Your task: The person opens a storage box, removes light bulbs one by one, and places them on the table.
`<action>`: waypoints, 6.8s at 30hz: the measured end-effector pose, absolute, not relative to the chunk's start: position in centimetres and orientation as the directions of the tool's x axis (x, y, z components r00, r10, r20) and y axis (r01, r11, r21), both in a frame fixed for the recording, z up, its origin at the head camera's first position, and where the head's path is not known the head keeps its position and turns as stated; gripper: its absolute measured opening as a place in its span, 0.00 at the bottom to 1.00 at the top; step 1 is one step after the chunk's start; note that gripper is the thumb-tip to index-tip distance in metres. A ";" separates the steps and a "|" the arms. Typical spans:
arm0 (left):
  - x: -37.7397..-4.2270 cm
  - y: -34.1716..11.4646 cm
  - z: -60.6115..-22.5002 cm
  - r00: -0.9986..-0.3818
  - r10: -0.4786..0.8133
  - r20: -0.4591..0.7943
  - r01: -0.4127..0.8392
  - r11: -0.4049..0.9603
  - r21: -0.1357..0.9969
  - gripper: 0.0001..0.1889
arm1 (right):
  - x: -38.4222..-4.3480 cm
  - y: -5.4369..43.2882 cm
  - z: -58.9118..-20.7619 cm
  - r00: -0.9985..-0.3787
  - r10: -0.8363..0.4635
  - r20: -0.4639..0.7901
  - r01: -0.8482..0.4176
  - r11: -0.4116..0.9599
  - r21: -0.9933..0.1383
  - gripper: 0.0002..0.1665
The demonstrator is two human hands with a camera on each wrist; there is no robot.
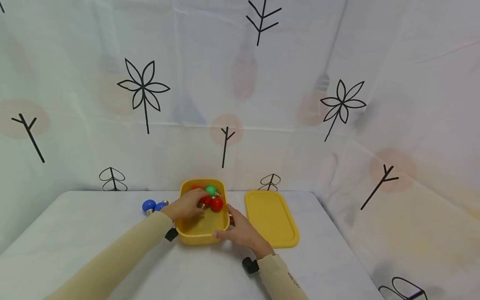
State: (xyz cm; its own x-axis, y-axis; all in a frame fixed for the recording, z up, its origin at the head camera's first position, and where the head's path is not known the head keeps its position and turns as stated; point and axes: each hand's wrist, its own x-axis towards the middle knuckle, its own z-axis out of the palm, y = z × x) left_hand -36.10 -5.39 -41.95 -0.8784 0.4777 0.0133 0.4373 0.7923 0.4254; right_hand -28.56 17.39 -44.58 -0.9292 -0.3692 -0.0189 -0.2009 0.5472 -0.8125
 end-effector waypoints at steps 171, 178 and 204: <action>-30.5 -24.7 -44.8 -0.985 0.102 0.136 0.163 0.791 0.590 0.33 | -28.3 17.2 -44.7 -0.936 -0.352 -0.027 -0.172 0.522 -0.836 0.62; -30.6 -24.8 -45.0 -0.986 0.100 0.131 0.158 0.794 0.588 0.33 | -28.4 17.2 -44.7 -0.932 -0.361 -0.027 -0.178 0.523 -0.833 0.62; -29.2 -25.2 -44.4 -0.989 0.048 0.140 0.124 0.784 0.608 0.33 | -28.4 17.1 -44.5 -0.931 -0.365 -0.032 -0.175 0.519 -0.837 0.62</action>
